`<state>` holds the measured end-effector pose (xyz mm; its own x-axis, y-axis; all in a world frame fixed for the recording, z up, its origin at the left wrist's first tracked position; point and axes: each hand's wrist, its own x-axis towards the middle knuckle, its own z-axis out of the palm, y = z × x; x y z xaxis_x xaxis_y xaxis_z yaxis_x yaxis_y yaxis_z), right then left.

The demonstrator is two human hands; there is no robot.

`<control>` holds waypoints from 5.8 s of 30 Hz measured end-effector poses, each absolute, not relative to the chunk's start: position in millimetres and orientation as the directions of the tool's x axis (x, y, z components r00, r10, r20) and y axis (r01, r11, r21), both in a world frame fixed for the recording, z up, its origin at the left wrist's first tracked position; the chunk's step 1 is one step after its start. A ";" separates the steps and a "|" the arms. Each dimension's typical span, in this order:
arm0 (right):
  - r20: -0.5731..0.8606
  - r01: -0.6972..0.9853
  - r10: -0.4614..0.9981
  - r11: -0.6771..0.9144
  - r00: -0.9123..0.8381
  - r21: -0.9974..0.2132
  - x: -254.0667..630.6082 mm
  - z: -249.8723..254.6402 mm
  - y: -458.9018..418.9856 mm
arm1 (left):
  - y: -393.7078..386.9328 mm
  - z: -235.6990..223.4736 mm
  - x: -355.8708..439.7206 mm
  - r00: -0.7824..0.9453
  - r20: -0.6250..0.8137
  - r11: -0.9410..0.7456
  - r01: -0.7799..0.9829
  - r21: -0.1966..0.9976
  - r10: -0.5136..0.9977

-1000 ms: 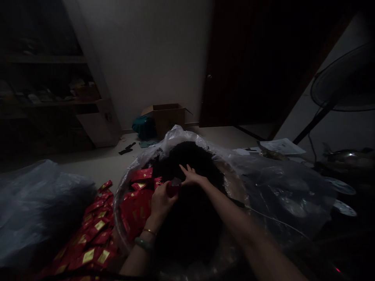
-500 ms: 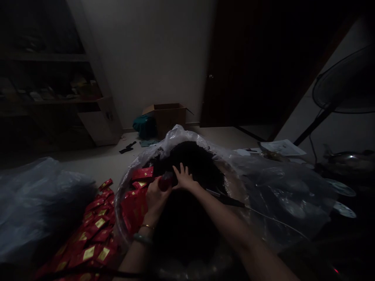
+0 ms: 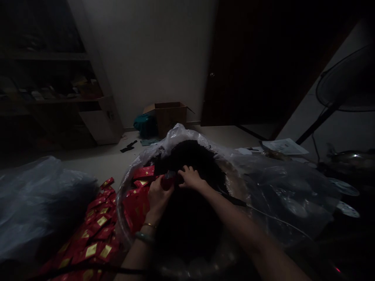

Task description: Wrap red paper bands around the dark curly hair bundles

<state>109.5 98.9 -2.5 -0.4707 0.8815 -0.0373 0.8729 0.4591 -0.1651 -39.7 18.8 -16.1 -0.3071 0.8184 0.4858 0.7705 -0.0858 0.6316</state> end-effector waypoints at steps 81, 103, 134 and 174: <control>0.092 0.352 0.688 0.476 -0.720 -0.806 157.8 55.1 83.2 | 16.1 -13.1 -17.5 0.139 -0.138 0.170 -0.249 0.953 0.981; 0.421 0.386 0.700 0.688 -0.576 -0.615 156.4 48.3 61.1 | 15.5 -10.3 -12.8 -0.125 -0.046 0.013 -0.258 0.966 0.991; 0.090 0.351 0.900 0.256 -0.425 -0.901 143.5 34.6 53.7 | -0.3 -3.5 -9.9 0.388 -0.210 0.372 -0.407 0.834 0.897; 0.046 0.536 0.809 0.430 -0.586 -0.727 168.5 51.7 45.0 | -4.1 -10.0 4.6 0.278 -0.095 0.124 -0.087 0.988 0.956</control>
